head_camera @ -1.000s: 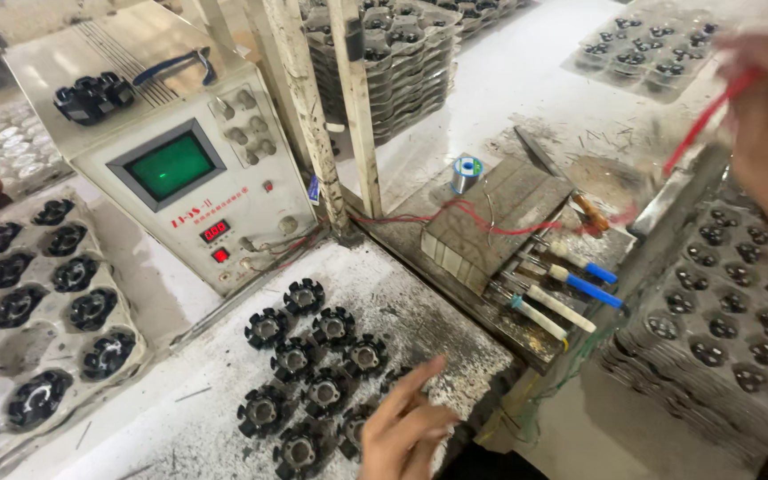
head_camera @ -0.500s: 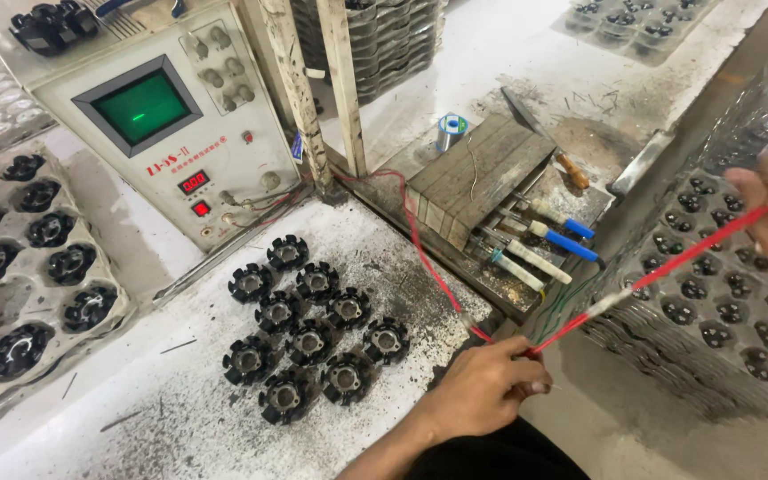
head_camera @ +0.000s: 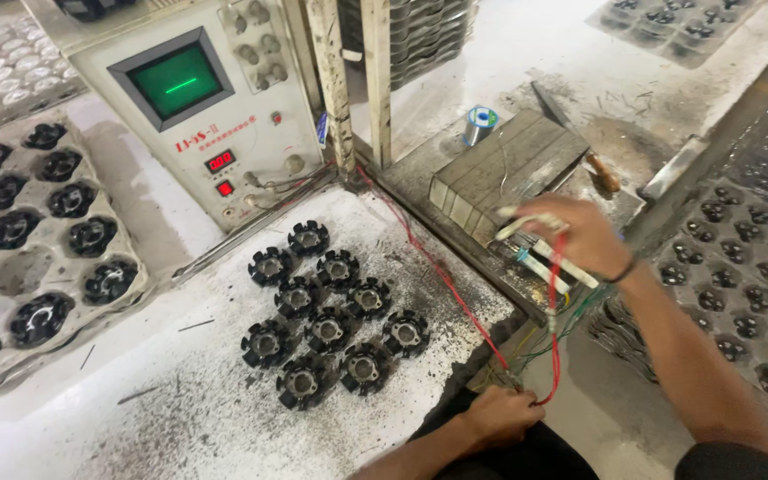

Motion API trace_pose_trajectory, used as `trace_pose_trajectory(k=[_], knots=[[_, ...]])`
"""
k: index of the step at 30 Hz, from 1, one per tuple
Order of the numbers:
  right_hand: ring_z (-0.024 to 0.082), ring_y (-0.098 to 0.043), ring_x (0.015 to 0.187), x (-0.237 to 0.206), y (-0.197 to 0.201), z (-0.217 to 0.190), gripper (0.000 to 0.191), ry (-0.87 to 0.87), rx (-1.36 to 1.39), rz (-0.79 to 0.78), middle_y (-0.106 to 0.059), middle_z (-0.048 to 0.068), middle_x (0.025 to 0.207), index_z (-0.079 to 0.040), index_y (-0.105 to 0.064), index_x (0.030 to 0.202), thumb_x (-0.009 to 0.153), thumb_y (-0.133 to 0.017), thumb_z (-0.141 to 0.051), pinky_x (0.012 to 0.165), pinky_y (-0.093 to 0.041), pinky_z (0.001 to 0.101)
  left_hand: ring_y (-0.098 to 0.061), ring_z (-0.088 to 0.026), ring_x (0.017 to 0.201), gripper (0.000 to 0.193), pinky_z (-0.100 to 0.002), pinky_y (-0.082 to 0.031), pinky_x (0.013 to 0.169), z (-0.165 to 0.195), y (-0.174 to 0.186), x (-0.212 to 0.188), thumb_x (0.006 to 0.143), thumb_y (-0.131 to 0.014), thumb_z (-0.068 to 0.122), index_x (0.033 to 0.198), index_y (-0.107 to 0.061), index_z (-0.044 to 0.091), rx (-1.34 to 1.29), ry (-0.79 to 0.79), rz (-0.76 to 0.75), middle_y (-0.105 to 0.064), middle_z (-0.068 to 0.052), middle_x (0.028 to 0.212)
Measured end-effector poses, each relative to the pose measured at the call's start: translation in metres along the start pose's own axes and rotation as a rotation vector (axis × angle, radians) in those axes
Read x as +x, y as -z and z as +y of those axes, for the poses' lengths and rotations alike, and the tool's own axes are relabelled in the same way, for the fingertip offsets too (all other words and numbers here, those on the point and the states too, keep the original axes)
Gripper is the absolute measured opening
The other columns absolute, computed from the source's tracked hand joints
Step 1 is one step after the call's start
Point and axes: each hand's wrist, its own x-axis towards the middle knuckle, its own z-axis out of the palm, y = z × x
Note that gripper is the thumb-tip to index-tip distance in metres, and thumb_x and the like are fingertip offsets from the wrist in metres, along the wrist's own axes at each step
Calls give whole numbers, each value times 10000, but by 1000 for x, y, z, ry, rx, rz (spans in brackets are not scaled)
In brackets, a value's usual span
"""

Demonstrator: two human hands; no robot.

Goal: The person works at a factory bench processing black rotor-like parts. They pick up parts one at a time, apply a heated hand tool with a cord to each part's hub, place treated parts aside, use red test leads with a bench tester machine on some parts, and sort parts into molded trays and piles on the bench.

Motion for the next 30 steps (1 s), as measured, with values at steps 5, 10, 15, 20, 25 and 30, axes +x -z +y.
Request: trace_pose_trajectory(k=[5, 10, 15, 20, 25, 30], knots=[[340, -697, 1021, 27, -111, -21, 271, 416, -101, -380, -725, 145, 1089, -37, -680, 1066, 795, -675, -31, 880, -585, 421, -728, -346, 824, 216, -490, -581, 662, -13, -2, -14, 834, -673, 199, 1032, -686, 113, 37, 9, -20, -689, -127, 991], [254, -737, 924, 37, -125, -32, 137, 285, 122, -352, -746, 125, 1049, -46, -725, 1061, 942, -676, -94, 816, -585, 339, -737, -349, 819, 180, -493, -590, 643, -12, 3, -13, 901, -617, 187, 1057, -674, 120, 28, 73, -74, -692, -133, 1047], [140, -709, 840, 12, -136, -64, 185, -269, 528, -353, -774, 60, 895, -31, -754, 987, 853, -812, -146, 745, -547, 290, -742, -354, 841, 236, -481, -612, 654, -16, 0, -11, 894, -581, 160, 1109, -669, 122, 19, 44, -91, -689, -133, 1064], [93, -677, 807, -19, -175, -77, 172, -484, 607, -325, -764, 47, 859, -29, -765, 970, 852, -823, -139, 712, -527, 277, -748, -342, 895, 230, -479, -612, 682, -16, -5, -15, 886, -593, 176, 1093, -675, 119, 17, 37, -14, -700, -119, 1062], [129, -712, 792, -21, -186, -71, 171, -364, 560, -297, -772, 67, 856, -33, -753, 960, 850, -816, -149, 699, -546, 289, -749, -340, 923, 178, -468, -612, 678, -16, -4, -11, 872, -595, 200, 1013, -671, 123, 57, 4, 5, -708, -111, 1050], [183, -750, 801, -11, -184, -76, 187, -150, 447, -327, -768, 93, 867, -30, -723, 950, 843, -804, -161, 717, -563, 325, -751, -322, 860, 165, -466, -604, 626, -17, 7, -12, 868, -576, 201, 988, -658, 125, 49, 20, -33, -700, -107, 1014]])
